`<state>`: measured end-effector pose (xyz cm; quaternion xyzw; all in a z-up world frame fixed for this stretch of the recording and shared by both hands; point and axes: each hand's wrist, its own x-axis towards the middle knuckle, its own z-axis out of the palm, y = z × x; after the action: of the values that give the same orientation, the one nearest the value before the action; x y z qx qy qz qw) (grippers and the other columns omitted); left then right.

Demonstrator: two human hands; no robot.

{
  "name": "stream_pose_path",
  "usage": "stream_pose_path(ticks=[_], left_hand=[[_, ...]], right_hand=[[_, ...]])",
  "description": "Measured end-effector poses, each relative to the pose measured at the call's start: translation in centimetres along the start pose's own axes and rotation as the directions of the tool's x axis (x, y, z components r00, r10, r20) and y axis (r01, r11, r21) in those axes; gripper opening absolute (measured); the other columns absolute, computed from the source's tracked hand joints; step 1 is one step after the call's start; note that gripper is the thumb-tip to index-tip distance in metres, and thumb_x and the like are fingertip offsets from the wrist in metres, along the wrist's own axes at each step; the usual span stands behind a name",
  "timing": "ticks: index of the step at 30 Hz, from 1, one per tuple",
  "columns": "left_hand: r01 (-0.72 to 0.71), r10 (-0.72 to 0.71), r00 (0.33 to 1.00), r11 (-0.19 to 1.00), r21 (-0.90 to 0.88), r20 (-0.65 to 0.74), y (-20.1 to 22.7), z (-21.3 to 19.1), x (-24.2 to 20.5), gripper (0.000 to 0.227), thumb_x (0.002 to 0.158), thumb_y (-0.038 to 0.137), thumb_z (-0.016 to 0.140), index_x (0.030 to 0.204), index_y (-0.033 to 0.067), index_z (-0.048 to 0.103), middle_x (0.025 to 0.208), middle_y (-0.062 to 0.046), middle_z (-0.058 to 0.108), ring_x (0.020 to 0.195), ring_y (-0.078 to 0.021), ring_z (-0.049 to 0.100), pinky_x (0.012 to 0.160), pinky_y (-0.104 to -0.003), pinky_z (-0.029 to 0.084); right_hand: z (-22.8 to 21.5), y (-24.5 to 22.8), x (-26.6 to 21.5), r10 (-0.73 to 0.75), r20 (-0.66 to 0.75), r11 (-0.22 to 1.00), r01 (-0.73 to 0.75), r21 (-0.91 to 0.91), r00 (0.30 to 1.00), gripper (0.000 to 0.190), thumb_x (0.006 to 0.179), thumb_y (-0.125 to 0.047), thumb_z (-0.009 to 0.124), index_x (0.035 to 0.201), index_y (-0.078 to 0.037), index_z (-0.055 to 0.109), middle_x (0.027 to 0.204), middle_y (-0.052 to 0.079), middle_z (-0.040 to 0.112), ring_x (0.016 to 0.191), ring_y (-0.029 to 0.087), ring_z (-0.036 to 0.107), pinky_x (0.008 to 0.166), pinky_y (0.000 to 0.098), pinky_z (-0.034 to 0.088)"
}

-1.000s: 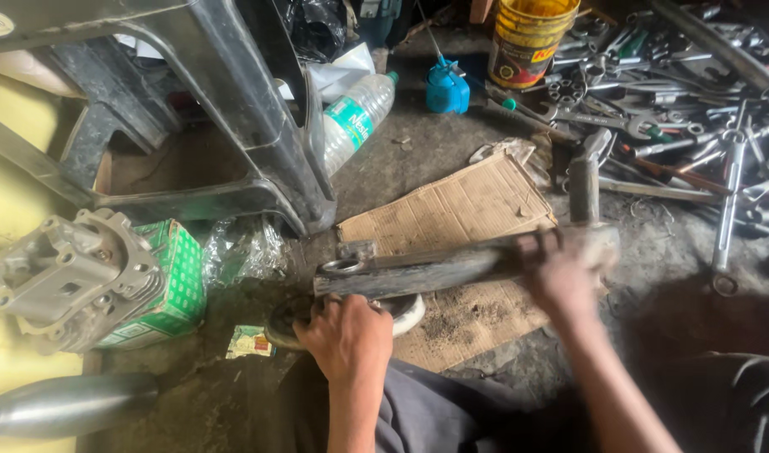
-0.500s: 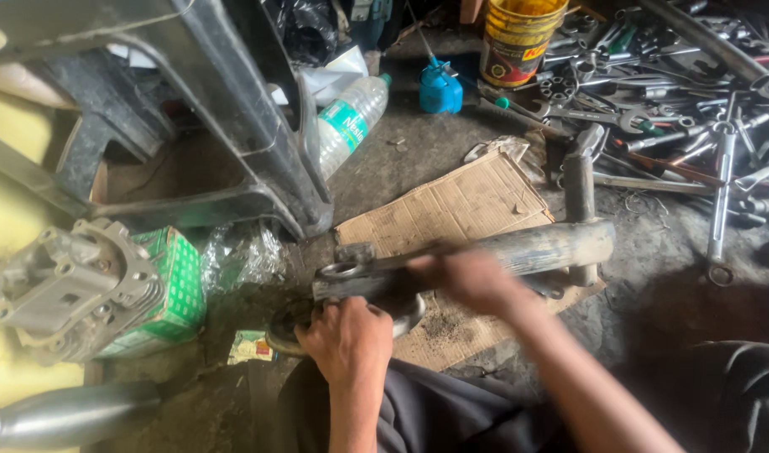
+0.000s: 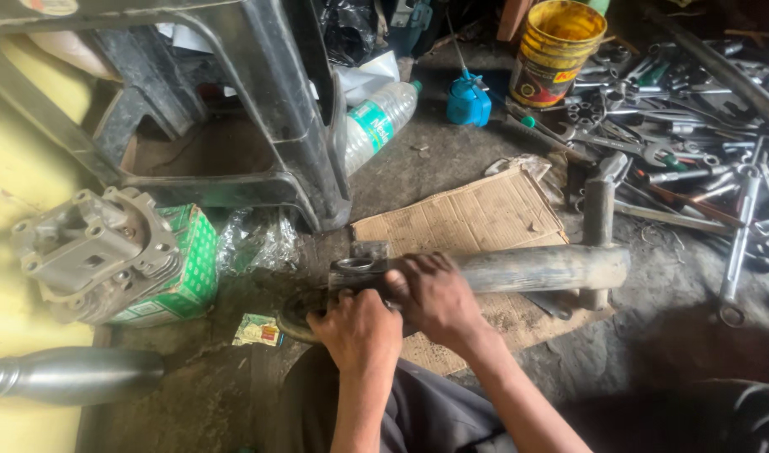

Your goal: The person wipes and cleans an exhaust pipe and a round plate by hand using a cloth.

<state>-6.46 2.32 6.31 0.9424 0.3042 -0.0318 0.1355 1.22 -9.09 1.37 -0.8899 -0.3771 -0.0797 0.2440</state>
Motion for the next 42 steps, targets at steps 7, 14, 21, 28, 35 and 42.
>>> stream_pose_path(ticks=[7,14,21,28,35,42], left_hand=[[-0.002,0.002,1.0,1.0,0.013,0.01,0.2,-1.1,0.0,0.012,0.082,0.026,0.07,0.086,0.0174,0.077,0.105,-0.008,0.076,0.107,-0.0287,0.069,0.11,-0.06,0.035],[-0.005,0.007,0.994,1.0,0.023,-0.109,0.6,-1.2,0.1,0.016,0.086,0.029,0.069,0.084,0.0155,0.077,0.091,-0.013,0.077,0.088,-0.0314,0.074,0.104,-0.06,0.04],[-0.047,0.034,0.966,0.998,-0.045,-0.255,1.5,-1.2,1.9,0.016,0.085,0.028,0.071,0.08,0.0131,0.076,0.08,-0.011,0.078,0.065,-0.0219,0.073,0.095,-0.05,0.047],[-0.081,0.094,0.886,0.996,0.048,-0.455,3.4,-2.5,3.2,0.02,0.082,0.032,0.073,0.069,0.0174,0.077,0.069,-0.009,0.075,0.059,-0.0247,0.069,0.078,-0.044,0.048],[-0.112,0.107,0.842,0.993,0.024,-0.528,3.0,-1.9,3.8,0.017,0.079,0.03,0.075,0.068,0.0169,0.077,0.07,-0.011,0.075,0.062,-0.0283,0.07,0.073,-0.045,0.051],[-0.058,0.031,0.887,0.997,-0.046,-0.46,3.9,-2.4,4.7,0.01,0.071,0.029,0.077,0.074,0.0203,0.08,0.074,-0.012,0.076,0.067,-0.0302,0.073,0.073,-0.043,0.053]], right_hand=[[-5.3,8.1,-4.4,0.351,0.107,0.933,-0.338,-0.124,0.93,0.041,0.102,-0.035,0.045,0.131,-0.01,0.06,0.127,0.015,0.066,0.118,0.031,0.062,0.109,0.0502,0.043],[-2.4,12.5,-8.5,0.194,-0.197,0.84,-0.266,-0.472,0.961,0.052,0.102,-0.021,0.048,0.145,0.007,0.045,0.155,0.026,0.044,0.149,0.038,0.039,0.125,0.0511,0.034],[-1.1,8.6,-7.6,0.084,-0.35,0.862,-0.244,-0.444,0.933,0.054,0.101,-0.023,0.035,0.148,0.003,0.041,0.152,0.028,0.047,0.133,0.039,0.055,0.109,0.0523,0.047],[-3.1,12.1,-7.7,0.618,-0.497,0.743,-0.659,0.117,0.609,0.058,0.115,-0.034,0.035,0.161,-0.001,0.022,0.141,0.03,0.056,0.111,0.045,0.068,0.092,0.0529,0.06],[1.0,12.8,-7.4,0.391,-0.301,0.915,-0.402,0.024,0.87,0.073,0.109,-0.05,0.026,0.154,0.007,0.03,0.161,0.034,0.03,0.136,0.051,0.036,0.112,0.0597,0.033],[-0.9,14.0,-7.6,0.494,-0.317,0.831,-0.547,-0.104,0.81,0.076,0.108,-0.053,0.03,0.154,0.007,0.034,0.159,0.034,0.028,0.15,0.048,0.026,0.124,0.0561,0.024]])
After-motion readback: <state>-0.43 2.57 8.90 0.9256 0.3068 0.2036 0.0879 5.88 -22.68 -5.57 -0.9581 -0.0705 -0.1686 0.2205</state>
